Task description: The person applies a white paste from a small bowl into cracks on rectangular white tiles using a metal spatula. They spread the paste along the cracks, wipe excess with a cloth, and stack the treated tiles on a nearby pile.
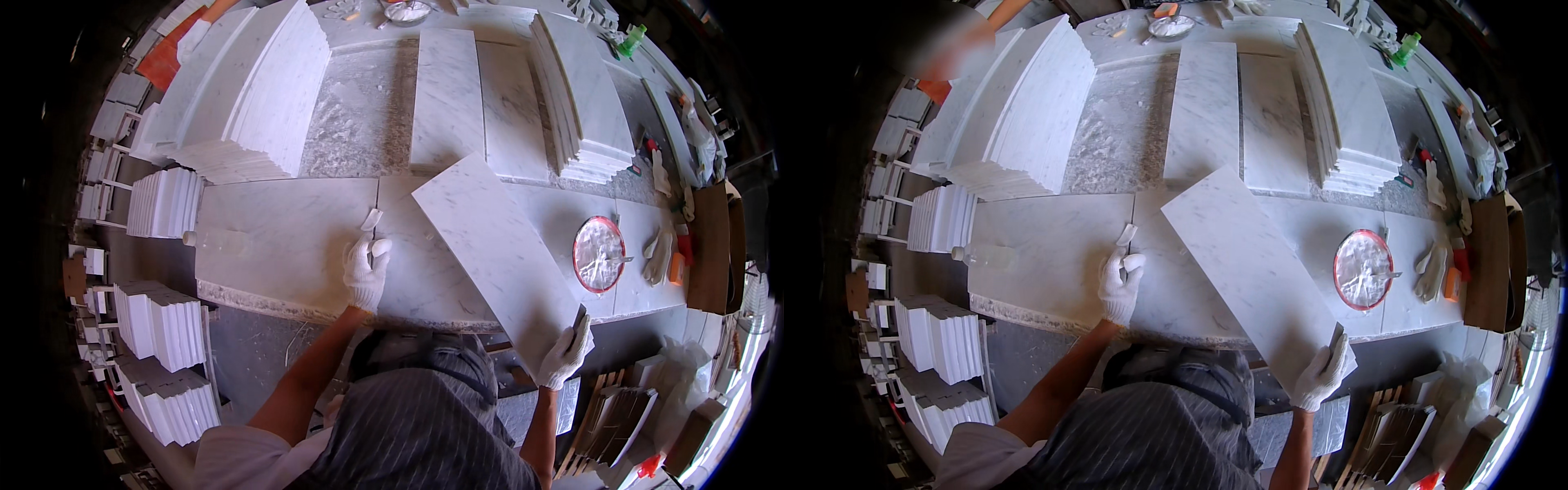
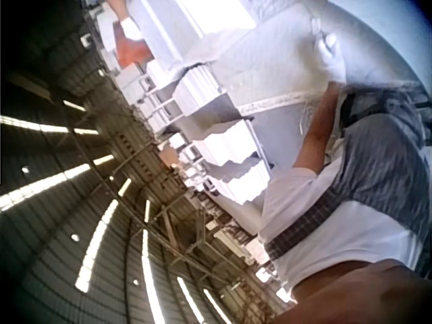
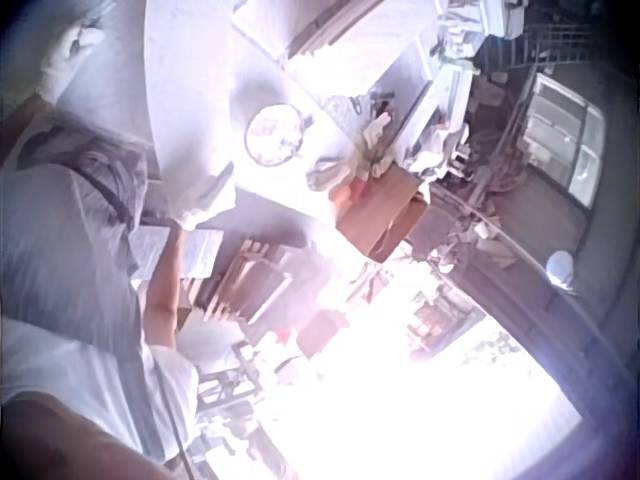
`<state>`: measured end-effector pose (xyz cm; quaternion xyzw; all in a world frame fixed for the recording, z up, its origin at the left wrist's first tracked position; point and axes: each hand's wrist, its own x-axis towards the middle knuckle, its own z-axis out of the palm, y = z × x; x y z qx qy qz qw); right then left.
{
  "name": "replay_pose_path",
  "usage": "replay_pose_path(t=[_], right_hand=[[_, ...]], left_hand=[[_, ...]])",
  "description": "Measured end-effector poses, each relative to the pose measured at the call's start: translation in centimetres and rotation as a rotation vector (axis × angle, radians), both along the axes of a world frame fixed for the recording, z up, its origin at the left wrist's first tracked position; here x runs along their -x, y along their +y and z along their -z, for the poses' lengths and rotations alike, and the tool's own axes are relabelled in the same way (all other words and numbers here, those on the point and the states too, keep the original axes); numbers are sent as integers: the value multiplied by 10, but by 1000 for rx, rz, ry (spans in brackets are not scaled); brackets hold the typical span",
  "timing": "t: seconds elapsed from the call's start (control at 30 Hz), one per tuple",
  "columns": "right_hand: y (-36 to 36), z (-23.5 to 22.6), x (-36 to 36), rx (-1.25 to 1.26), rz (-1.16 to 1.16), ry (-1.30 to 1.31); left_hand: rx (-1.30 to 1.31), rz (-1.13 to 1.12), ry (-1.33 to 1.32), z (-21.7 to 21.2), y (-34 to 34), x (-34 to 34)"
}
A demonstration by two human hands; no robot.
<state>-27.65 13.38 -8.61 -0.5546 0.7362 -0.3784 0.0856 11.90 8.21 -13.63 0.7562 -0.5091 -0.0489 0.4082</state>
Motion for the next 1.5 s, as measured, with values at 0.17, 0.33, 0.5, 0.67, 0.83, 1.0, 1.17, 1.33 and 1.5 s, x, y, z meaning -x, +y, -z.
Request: replay_pose_path(t=[0.17,0.33,0.5,0.67,0.83,1.0,1.17,1.33,1.5], right_hand=[[1,1,0,-29,37,56],[-6,-10,-5,21,-27,59],[1,-3,2,-52,30,-2],[-4,-9,0,14,-20,-93],[4,5,8,9,-18,-106],[4,3,10,14,-51,-99],[2,2,11,54,-110,-145],[2,1,12,40,-103,-135],[-1,0,12,74,-113,-160]], left_hand=[[-39,31,6,1,5,-7],[12,63,-48,20,14,-10],[-3,138,-56,1,15,-11],[-29,309,-169,-18,4,-6],[29,153,-139,-2,9,-1],[-9,-37,-185,4,18,10],[-73,-128,-199,11,20,15],[-152,-202,-179,20,19,19],[-181,-229,-163,20,14,22]])
